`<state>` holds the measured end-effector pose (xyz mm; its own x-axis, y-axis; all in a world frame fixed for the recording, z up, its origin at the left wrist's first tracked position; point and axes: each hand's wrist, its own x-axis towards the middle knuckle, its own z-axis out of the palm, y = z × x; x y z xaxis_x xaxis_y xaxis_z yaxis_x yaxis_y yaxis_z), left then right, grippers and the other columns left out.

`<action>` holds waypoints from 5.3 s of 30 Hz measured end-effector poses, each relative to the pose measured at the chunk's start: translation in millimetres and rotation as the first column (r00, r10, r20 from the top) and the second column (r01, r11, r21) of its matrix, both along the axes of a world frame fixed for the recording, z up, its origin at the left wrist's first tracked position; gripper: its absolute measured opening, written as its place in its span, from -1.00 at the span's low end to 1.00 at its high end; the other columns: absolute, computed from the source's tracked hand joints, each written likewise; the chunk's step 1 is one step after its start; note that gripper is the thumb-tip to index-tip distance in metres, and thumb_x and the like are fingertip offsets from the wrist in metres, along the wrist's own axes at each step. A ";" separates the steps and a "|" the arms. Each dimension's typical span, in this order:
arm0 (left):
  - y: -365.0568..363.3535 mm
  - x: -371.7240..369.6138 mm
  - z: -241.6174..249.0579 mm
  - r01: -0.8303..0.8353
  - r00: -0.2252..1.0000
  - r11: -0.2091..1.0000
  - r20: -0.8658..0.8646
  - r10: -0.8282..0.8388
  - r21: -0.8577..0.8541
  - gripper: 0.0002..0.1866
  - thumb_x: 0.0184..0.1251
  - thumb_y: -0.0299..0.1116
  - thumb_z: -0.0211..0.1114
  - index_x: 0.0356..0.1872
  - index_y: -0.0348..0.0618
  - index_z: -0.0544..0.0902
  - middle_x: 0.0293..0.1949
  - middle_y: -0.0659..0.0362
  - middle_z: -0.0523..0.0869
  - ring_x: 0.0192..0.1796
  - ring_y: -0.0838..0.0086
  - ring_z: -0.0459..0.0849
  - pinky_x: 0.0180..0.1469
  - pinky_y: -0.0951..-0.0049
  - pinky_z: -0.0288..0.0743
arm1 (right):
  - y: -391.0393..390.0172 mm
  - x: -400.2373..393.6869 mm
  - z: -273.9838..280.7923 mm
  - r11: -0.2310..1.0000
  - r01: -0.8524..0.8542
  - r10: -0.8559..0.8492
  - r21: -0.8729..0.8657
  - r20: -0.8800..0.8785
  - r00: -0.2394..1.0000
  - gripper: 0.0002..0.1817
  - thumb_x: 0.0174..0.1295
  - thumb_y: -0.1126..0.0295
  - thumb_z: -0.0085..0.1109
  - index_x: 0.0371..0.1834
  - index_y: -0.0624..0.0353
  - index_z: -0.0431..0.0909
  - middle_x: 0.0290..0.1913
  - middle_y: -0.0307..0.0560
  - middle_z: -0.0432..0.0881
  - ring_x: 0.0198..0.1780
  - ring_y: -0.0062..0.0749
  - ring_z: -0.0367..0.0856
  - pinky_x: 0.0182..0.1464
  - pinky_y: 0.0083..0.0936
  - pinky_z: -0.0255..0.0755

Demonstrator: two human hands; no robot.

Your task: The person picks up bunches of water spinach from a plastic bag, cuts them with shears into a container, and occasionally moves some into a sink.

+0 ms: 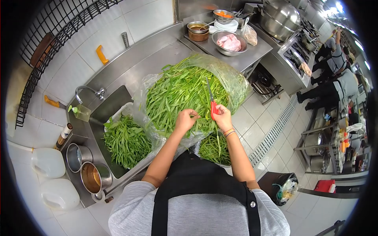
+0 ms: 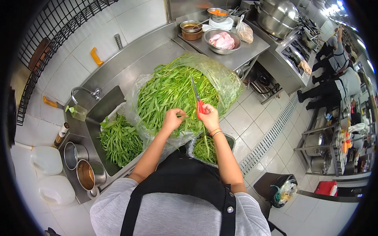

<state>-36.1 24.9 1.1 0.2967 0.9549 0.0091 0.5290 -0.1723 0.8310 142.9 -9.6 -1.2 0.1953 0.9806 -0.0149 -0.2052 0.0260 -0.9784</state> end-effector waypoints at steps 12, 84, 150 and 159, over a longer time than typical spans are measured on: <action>8.6 -0.9 35.7 0.354 0.880 0.629 0.475 0.028 -0.693 -0.82 0.15 -0.29 0.31 -0.31 -0.16 0.61 -0.67 0.51 0.38 -0.72 0.79 0.12 -0.65 0.69 -0.06 | -25.3 27.9 7.0 0.992 0.114 -0.122 -0.060 -0.161 0.979 -0.77 0.01 0.73 0.11 -0.40 0.11 0.39 -0.42 -0.38 0.52 -0.41 -0.76 0.45 -0.33 -0.78 0.35; -79.4 105.6 -88.6 0.244 0.947 0.968 -0.201 -0.250 -0.052 -0.81 0.00 -0.31 0.31 -0.35 -0.14 0.61 -0.35 0.04 0.67 -0.27 0.12 0.62 -0.24 0.25 0.48 | -237.7 43.9 -103.5 0.864 -0.104 -0.194 -0.493 -0.517 0.834 -0.54 0.20 -0.09 0.01 -0.44 0.13 0.41 -0.30 -0.14 0.54 -0.23 -0.25 0.60 -0.17 -0.25 0.54; 27.5 0.1 12.2 -0.207 0.973 0.978 -0.092 0.210 0.042 -0.82 0.02 -0.35 0.32 -0.44 -0.20 0.54 -0.47 0.12 0.64 -0.40 0.26 0.60 -0.27 0.31 0.48 | -190.2 33.7 -135.8 0.650 0.294 -0.312 -0.701 0.107 0.944 -0.60 0.06 -0.06 0.23 -0.50 0.02 0.39 -0.56 -0.34 0.45 -0.60 -0.64 0.50 -0.60 -0.69 0.37; -1.8 -9.1 6.7 -0.150 0.971 0.987 0.179 0.157 -0.055 -0.81 0.02 -0.41 0.38 -0.39 -0.27 0.58 -0.51 0.22 0.62 -0.49 0.62 0.53 -0.39 0.59 0.44 | -121.1 -1.6 -9.7 0.894 -0.277 0.198 -0.352 -0.244 0.949 -0.65 0.25 0.04 0.02 -0.41 0.12 0.45 -0.50 -0.27 0.51 -0.50 -0.64 0.47 -0.41 -0.69 0.36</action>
